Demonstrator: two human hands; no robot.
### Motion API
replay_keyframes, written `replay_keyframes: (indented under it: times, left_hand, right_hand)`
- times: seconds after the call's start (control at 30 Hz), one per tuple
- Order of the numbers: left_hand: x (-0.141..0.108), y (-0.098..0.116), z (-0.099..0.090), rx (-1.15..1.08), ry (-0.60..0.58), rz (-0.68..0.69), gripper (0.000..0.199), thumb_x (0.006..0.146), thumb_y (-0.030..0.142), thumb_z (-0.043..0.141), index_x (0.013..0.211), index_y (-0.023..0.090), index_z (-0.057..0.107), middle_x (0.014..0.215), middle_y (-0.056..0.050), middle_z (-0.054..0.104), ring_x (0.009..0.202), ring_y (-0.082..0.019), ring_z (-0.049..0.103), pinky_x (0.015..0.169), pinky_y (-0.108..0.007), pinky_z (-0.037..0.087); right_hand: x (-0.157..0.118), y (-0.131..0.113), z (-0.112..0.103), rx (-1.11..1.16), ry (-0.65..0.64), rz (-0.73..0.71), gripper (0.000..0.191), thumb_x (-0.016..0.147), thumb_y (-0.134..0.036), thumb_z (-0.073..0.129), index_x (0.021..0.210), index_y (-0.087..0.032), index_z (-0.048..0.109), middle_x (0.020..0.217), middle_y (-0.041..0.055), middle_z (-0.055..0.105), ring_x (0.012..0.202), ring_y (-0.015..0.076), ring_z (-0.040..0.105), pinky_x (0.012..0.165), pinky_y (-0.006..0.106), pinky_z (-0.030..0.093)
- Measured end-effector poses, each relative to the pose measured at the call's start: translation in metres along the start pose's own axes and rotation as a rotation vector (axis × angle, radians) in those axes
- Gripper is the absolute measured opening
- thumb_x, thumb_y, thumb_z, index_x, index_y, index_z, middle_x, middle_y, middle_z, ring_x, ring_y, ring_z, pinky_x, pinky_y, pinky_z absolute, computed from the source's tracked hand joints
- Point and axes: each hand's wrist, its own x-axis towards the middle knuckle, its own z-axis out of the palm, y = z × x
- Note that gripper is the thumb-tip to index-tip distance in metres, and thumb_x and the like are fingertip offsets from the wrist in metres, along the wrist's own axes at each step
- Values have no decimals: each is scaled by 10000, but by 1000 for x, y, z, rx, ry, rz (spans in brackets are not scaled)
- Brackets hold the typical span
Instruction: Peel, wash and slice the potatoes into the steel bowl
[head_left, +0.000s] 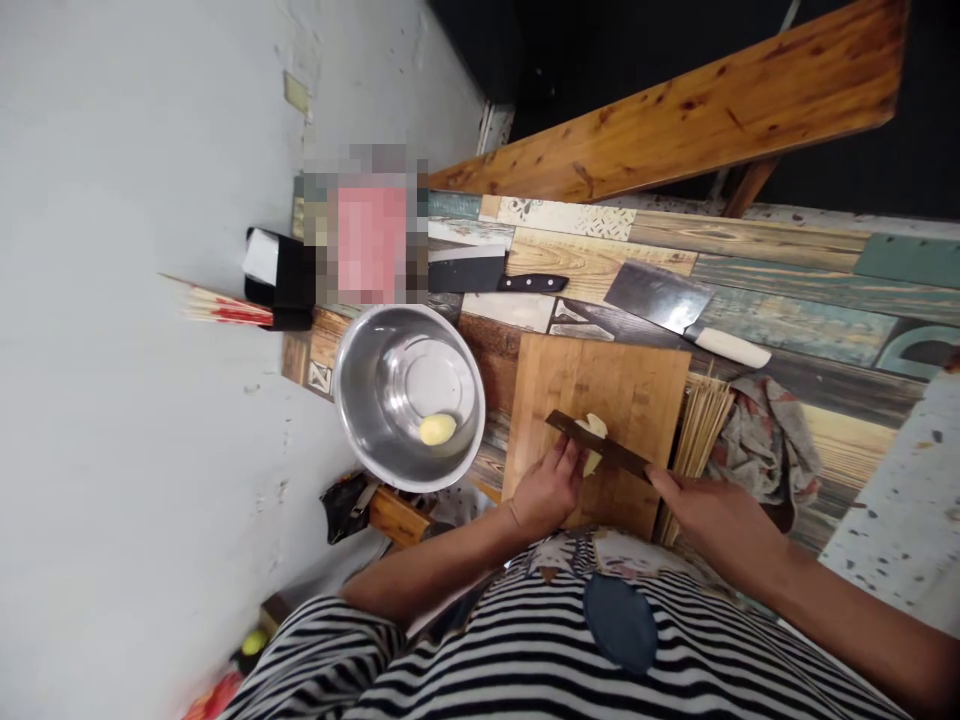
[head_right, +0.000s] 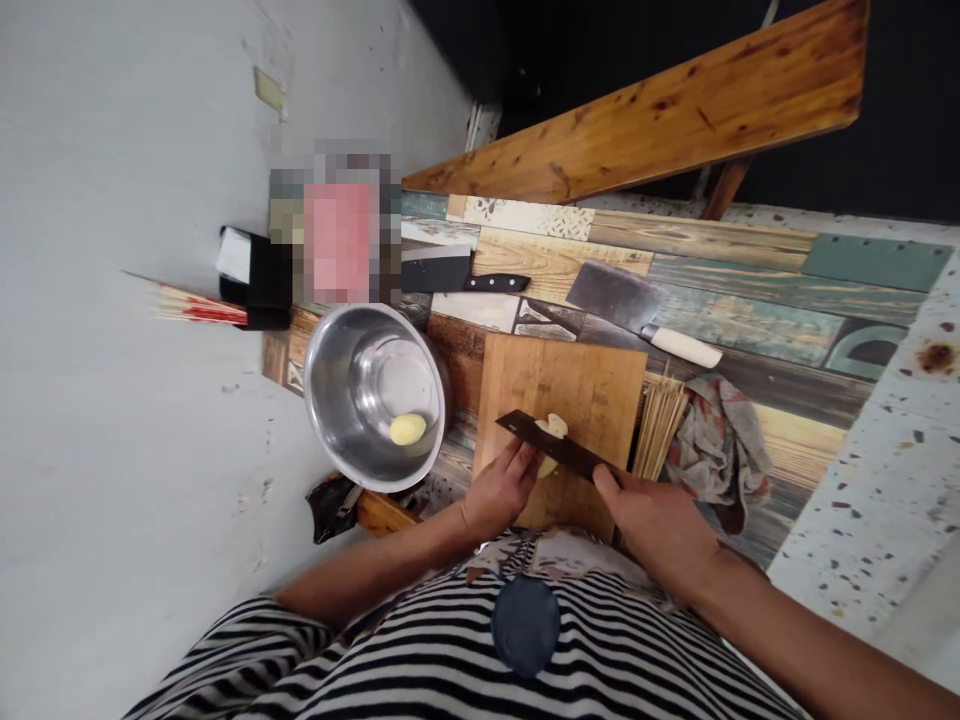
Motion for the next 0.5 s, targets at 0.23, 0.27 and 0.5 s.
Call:
replay_keyframes:
  times: [0.23,0.27,0.5]
  left_hand:
    - [0,3,-1,-117,-112,-97,303,1043,159,453,1226,143,695,1135,-159,704,1041,-240,689,848,-318,630]
    - [-1,3,0,-118,-104,-97,287,1041,161,463,1207,138,697,1120,-159,701,1024,-238,687,839,-317,629]
    - [-3,3,8,-49,21,-33,268,1035,147,462,1136,117,709,1022,-157,699,1028,-255,687,797,-317,633]
  right_hand:
    - [-40,-6,-11,-89,253,-82,601,722,104,463,1254,-153,581,1033,94,768,751,195,739,624,296,566]
    - [-41,-6,-12,-91,264,-85,592,718,99,462,1240,-151,583,1019,93,768,726,193,734,602,293,563]
    - [-39,-3,-9,-92,235,-91,579,715,77,470,1241,-146,565,978,83,765,708,194,733,567,287,543]
